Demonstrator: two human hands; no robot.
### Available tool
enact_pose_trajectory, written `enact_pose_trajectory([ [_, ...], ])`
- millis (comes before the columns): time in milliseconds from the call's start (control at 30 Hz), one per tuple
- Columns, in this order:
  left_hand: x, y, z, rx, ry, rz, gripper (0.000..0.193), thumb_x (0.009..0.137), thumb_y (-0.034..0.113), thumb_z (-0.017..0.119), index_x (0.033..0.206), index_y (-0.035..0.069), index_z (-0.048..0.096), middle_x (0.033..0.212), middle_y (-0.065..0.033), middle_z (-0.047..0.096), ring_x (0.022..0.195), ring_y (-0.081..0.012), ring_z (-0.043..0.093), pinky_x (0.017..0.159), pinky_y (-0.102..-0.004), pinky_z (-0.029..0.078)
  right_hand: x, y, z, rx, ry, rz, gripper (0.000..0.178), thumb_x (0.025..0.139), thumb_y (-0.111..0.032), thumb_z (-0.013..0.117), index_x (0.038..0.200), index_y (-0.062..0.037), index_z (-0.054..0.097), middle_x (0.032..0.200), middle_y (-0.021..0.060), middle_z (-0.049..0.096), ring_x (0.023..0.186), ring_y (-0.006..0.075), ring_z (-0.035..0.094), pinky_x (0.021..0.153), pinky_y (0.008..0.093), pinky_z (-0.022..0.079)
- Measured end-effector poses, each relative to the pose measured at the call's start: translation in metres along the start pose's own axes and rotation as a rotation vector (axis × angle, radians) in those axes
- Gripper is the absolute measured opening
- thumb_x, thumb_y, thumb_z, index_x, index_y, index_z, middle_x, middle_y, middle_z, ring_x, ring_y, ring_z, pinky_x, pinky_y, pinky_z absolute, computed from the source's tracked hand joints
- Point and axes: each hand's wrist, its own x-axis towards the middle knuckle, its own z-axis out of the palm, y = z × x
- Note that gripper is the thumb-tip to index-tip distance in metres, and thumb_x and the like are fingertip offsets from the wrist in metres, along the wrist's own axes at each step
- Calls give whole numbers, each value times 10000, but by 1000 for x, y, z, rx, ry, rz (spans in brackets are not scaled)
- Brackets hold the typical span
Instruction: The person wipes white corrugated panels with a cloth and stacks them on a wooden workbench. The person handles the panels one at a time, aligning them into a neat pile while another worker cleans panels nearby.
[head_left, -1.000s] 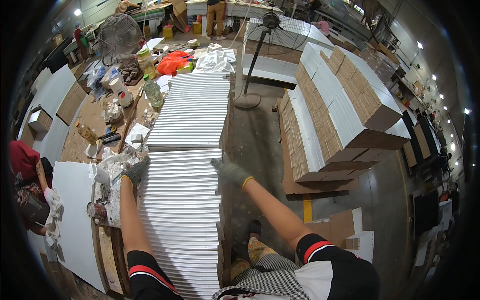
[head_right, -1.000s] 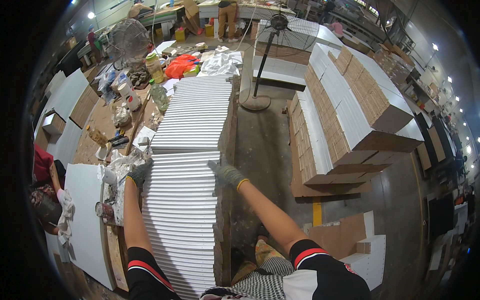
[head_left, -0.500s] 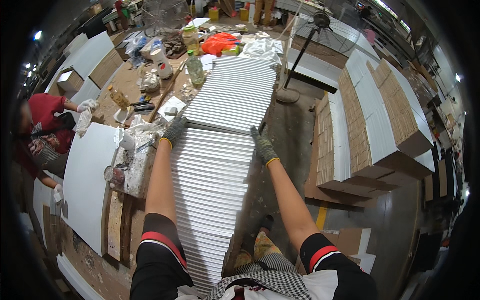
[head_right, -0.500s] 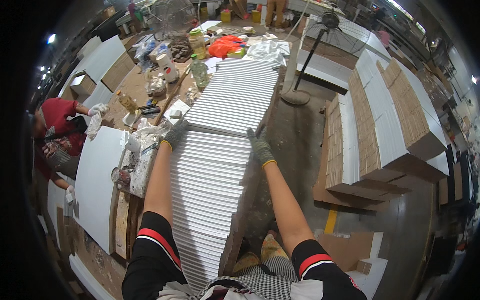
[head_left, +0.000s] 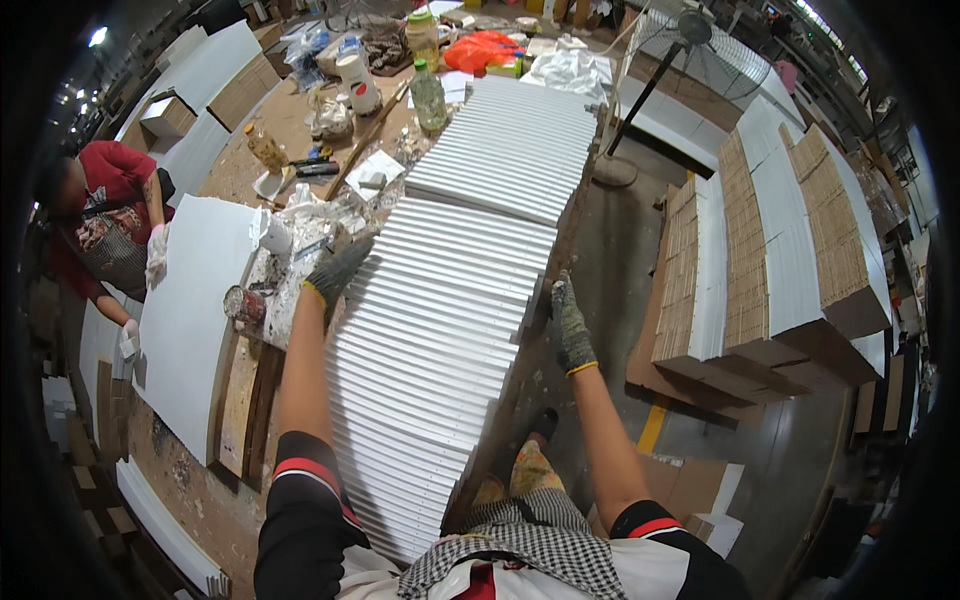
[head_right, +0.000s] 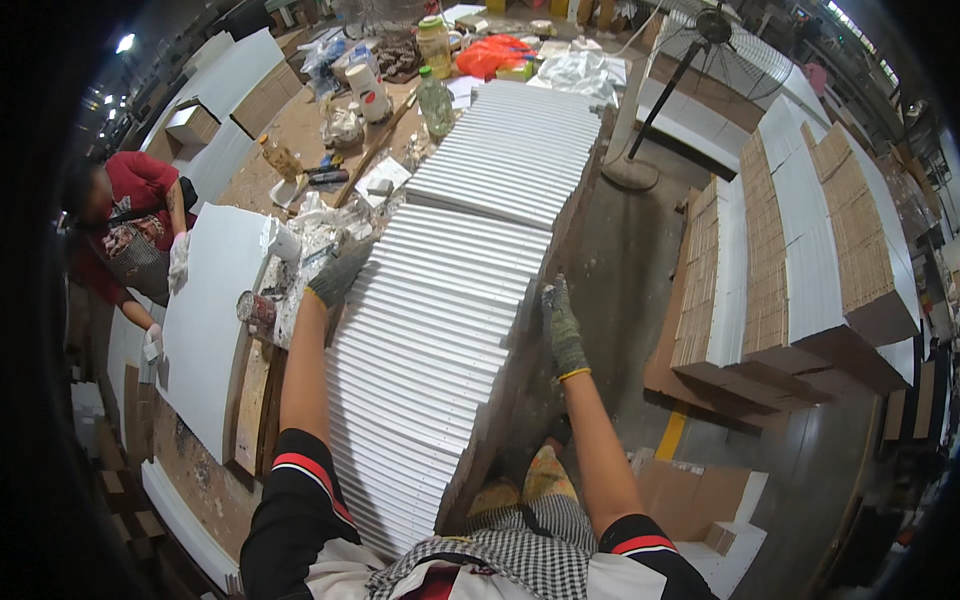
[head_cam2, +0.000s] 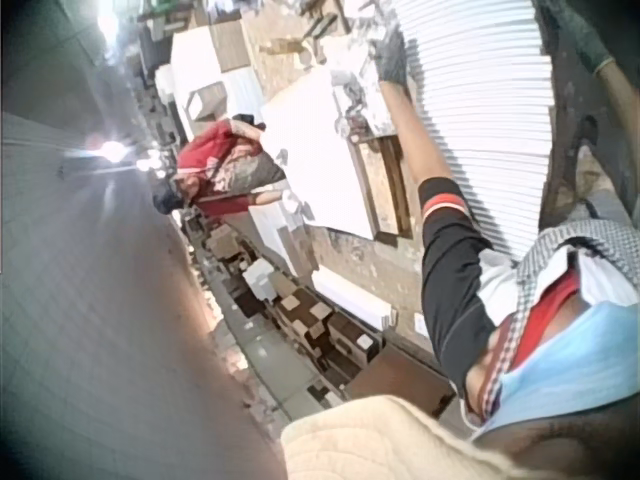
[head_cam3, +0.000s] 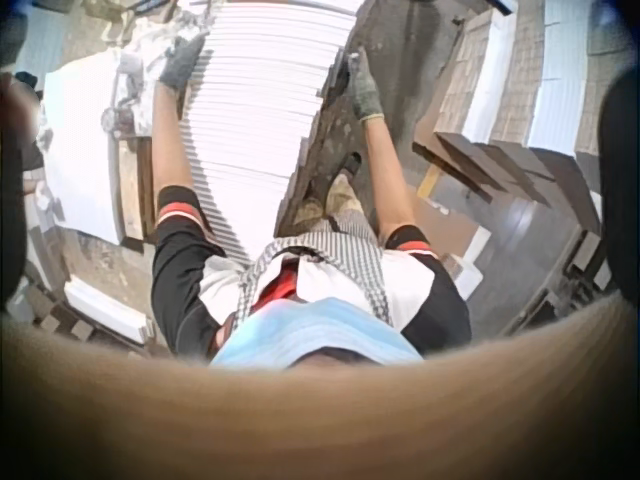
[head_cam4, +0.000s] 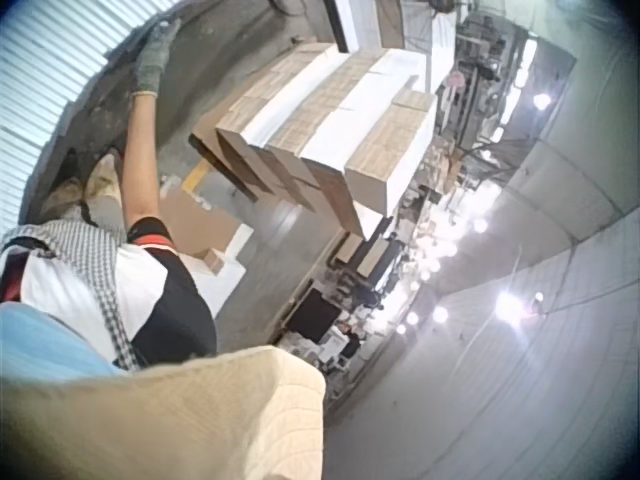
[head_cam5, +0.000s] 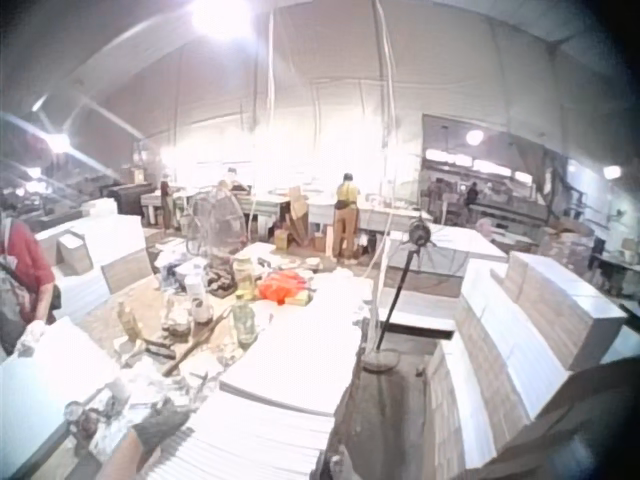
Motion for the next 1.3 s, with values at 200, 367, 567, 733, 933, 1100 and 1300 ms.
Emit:
enact_pose_trajectory([
  [200,-32,28,10,-938,355,-391,515,1097,242,516,1551,8,447,1559,-105,493,1403,-199,475,1158,-324,403,-70,62,77,27,196,-322,581,1154,-320,281,1634,5,241,1710,141,195,1560,263,204,1277,387,194],
  [367,-25,14,25,-610,338,-419,512,1111,277,480,1549,13,451,1549,-104,502,1393,-205,481,1144,-355,424,-77,66,83,-220,172,-343,613,1145,-325,305,1633,30,199,1729,186,145,1585,328,170,1296,424,149],
  [567,9,21,17,-1465,343,-471,532,1078,347,547,1485,7,510,1398,-100,600,1267,-192,525,1072,-330,450,9,68,38,-819,340,-621,691,1128,-384,381,1649,5,147,1700,227,205,1571,340,223,1280,390,186],
  [733,39,15,30,-1528,195,-576,459,1031,352,640,1367,43,596,1128,-30,653,970,-149,602,845,-313,513,90,104,52,-396,160,-500,789,1096,-366,524,1667,-57,75,1692,204,242,1559,283,249,1257,370,241],
  [933,37,-3,46,-1883,100,-553,481,981,363,708,1337,57,603,895,3,655,773,-117,590,649,-277,501,65,73,47,-60,-49,-209,819,1110,-453,462,1669,-69,3,1715,200,171,1570,292,233,1254,355,241],
  [1100,23,-11,50,-1358,214,-613,671,980,362,701,1525,45,470,1258,-93,687,1132,-198,622,951,-323,498,-5,-13,40,-923,-69,-216,655,1144,-392,351,1659,-46,141,1688,173,260,1546,258,304,1247,368,277],
  [1300,-11,-1,59,-1357,-9,-442,677,994,381,654,1549,54,446,1439,-129,596,1266,-233,572,1064,-365,463,-6,15,64,-2460,-90,-398,679,1011,-102,461,1647,-48,232,1670,208,306,1504,323,391,1219,389,351],
])
